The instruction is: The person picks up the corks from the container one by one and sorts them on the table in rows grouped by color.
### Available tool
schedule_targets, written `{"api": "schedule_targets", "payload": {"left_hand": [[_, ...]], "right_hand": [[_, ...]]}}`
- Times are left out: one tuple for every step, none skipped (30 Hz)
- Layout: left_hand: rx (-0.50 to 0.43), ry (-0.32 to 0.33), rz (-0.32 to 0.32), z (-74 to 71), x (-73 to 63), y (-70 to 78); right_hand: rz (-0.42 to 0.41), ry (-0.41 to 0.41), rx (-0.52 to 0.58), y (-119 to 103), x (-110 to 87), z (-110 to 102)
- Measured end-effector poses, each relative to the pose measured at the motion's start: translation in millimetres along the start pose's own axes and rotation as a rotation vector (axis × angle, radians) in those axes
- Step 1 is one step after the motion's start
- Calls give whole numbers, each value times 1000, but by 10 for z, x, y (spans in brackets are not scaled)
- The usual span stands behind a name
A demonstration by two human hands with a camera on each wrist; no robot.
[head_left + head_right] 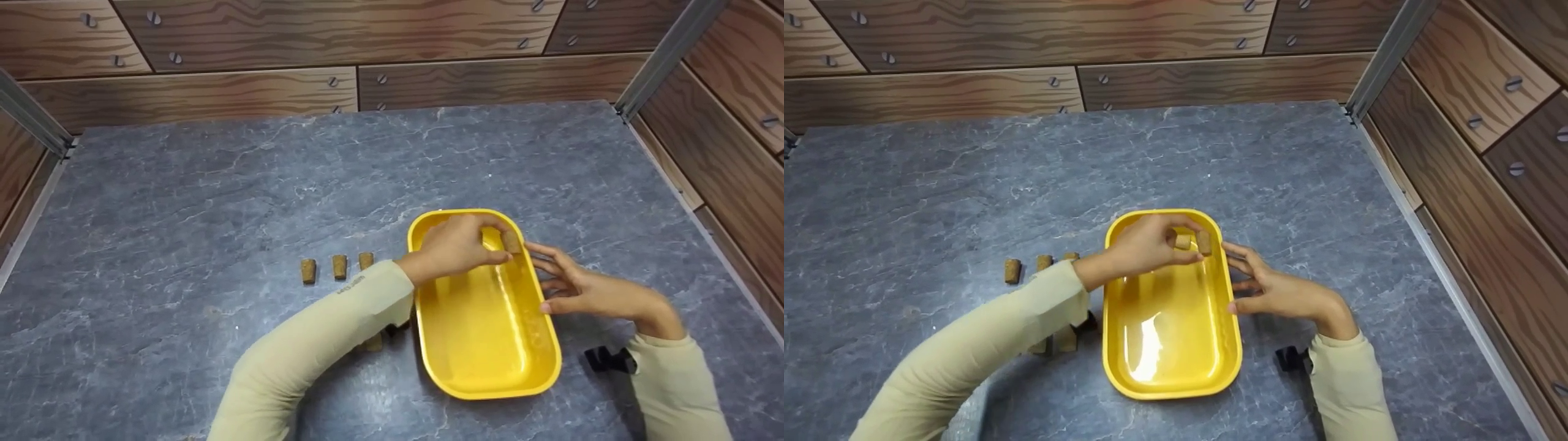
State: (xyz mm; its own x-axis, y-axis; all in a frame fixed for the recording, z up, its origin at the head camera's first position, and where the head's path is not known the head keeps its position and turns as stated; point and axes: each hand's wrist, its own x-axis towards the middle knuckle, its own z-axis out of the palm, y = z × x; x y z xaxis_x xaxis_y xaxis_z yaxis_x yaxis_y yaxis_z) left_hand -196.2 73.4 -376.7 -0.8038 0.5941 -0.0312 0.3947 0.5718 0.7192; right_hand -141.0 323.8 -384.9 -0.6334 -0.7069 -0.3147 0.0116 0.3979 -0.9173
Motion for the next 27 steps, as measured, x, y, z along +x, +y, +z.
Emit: {"api": "schedule_targets", "payload": {"left_hand": [[-39,7,2,-38,-19,-1],[-77,15,1,-73,-39,-6],[-116,22,-2,-107,-62,-10],[-151,31,-5,-141,-87,-15],[-189,38,-9,-173,-114,-19],[-219,44,-11,-202,-139,-25],[-237,48,-15,-230,-165,-27],[-253,50,-20,-259,-195,-26],[-269,49,-20,-287,-223,-26],[-278,48,-19,-314,-253,-27],[-289,46,-16,-341,-281,-29],[-291,46,-7,-368,-308,-34],[-293,44,1,-396,-338,-38],[-294,42,7,-422,-367,-48],[-296,41,15,-447,-397,-61],[-297,39,24,-472,-428,-76],[-299,38,33,-497,-459,-91],[-306,36,43,-520,-491,-107],[-316,36,47,-543,-522,-124],[-322,37,51,-565,-554,-142],[-330,41,55,-590,-585,-161],[-333,48,58,-619,-614,-178],[-337,55,55,-648,-643,-199],[-341,63,49,-679,-675,-219],[-339,71,44,-710,-707,-242],[-333,76,36,-743,-741,-267],[-327,81,28,-775,-775,-293]], "right_hand": [[-1,0,-2,-2,0,-1],[-2,1,-5,-2,0,-2],[-2,1,-6,-3,1,-3],[0,0,-8,-3,4,-4],[2,1,-9,-2,7,-5],[6,2,-10,0,12,-6],[11,3,-12,2,15,-6],[16,5,-13,5,17,-6],[21,6,-12,7,19,-7],[25,8,-12,10,20,-7],[27,10,-12,13,21,-7],[25,11,-13,17,23,-7],[24,12,-13,20,23,-8],[23,13,-13,22,23,-8],[22,14,-12,25,23,-7],[21,15,-11,28,22,-7],[20,16,-10,32,20,-6],[18,17,-12,36,18,-4],[17,19,-12,40,14,-2],[15,20,-13,44,10,0],[13,20,-12,49,7,4],[11,20,-14,47,4,0],[10,20,-17,46,2,-3],[8,18,-17,45,1,-6],[7,15,-14,43,0,-8],[5,12,-12,42,0,-11],[2,10,-9,41,-1,-15]]}}
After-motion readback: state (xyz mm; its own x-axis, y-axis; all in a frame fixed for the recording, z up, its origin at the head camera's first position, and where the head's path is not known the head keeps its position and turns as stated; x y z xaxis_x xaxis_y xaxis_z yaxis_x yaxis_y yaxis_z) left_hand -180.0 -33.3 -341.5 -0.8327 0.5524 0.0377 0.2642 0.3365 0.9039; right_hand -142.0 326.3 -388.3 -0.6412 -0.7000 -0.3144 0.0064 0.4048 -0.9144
